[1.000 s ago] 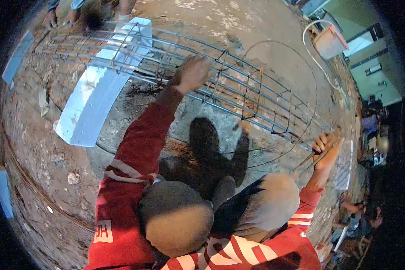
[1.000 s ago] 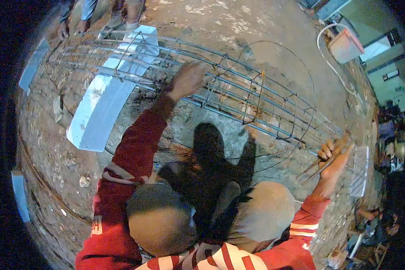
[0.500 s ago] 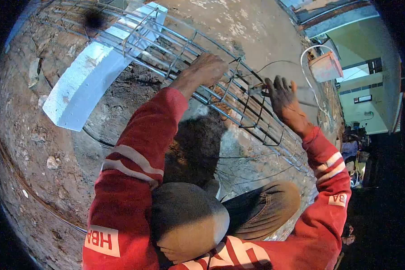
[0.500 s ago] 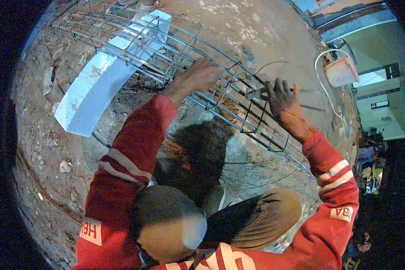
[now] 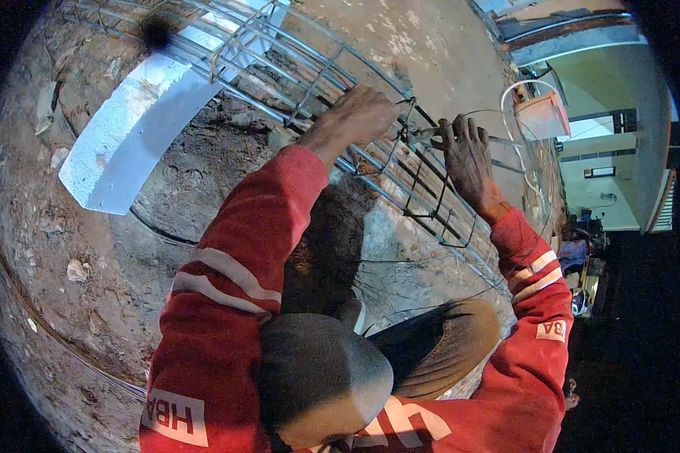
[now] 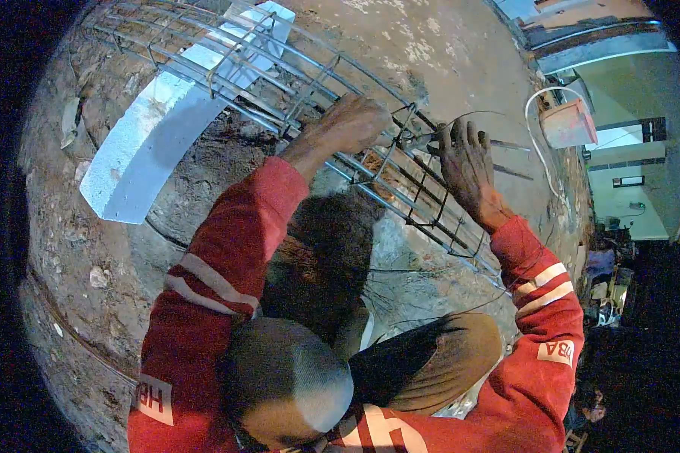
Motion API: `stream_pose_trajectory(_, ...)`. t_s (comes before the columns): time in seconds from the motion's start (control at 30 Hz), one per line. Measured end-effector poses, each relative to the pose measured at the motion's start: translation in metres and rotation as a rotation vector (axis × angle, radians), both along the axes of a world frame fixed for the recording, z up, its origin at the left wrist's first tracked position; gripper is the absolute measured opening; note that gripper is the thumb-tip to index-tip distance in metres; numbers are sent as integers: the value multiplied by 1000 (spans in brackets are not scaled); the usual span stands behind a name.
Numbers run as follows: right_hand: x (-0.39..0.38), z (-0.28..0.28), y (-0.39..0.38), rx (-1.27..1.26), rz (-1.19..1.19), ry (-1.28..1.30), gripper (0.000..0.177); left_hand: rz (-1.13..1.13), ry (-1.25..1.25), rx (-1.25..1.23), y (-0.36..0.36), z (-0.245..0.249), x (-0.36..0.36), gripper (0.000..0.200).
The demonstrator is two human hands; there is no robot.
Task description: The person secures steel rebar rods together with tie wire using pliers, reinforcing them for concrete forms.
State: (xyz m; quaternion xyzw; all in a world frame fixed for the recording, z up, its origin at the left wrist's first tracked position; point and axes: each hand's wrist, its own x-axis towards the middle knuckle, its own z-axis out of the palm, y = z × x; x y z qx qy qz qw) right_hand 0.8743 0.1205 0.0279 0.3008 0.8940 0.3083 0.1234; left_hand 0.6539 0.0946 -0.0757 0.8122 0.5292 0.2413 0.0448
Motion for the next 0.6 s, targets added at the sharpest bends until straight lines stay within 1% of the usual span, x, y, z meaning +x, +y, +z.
stream_pose_trajectory(0.03,0,3,0,0,-1,-3,43,6,27,-1,0,0,1,35)
stream_pose_trajectory(0.1,0,9,1,28,142,-12,39,6,9,15,-1,1,1,35)
stream_pose_trajectory(0.13,1,13,3,28,144,-15,39,11,-8,28,-1,1,1,36)
stream_pose_trajectory(0.2,0,24,7,-243,44,-40,37,15,-31,40,-2,1,0,35)
stream_pose_trajectory(0.23,-7,35,3,-310,55,-101,35,13,-51,49,-4,2,0,35)
stream_pose_trajectory(0.27,-14,40,8,-313,60,-103,35,18,-51,46,-2,1,0,35)
stream_pose_trajectory(0.33,-27,49,19,-1194,-635,24,37,11,-24,-14,-1,2,0,35)
stream_pose_trajectory(0.37,-39,66,10,-1255,-685,90,39,15,-17,-12,-2,3,-2,35)
stream_pose_trajectory(0.4,-28,59,34,-1024,-305,-96,38,19,-31,13,-4,5,-3,32)
stream_pose_trajectory(0.47,-26,42,55,-945,-351,-315,51,18,-51,37,-10,10,-2,29)
stream_pose_trajectory(0.5,-17,38,51,-942,-353,-315,51,16,-44,19,-12,13,-3,24)
stream_pose_trajectory(0.57,1,35,24,-239,71,-108,44,13,-48,-2,-11,11,-3,21)
stream_pose_trajectory(0.6,8,35,23,-243,63,-116,44,27,-62,24,-11,9,-2,18)
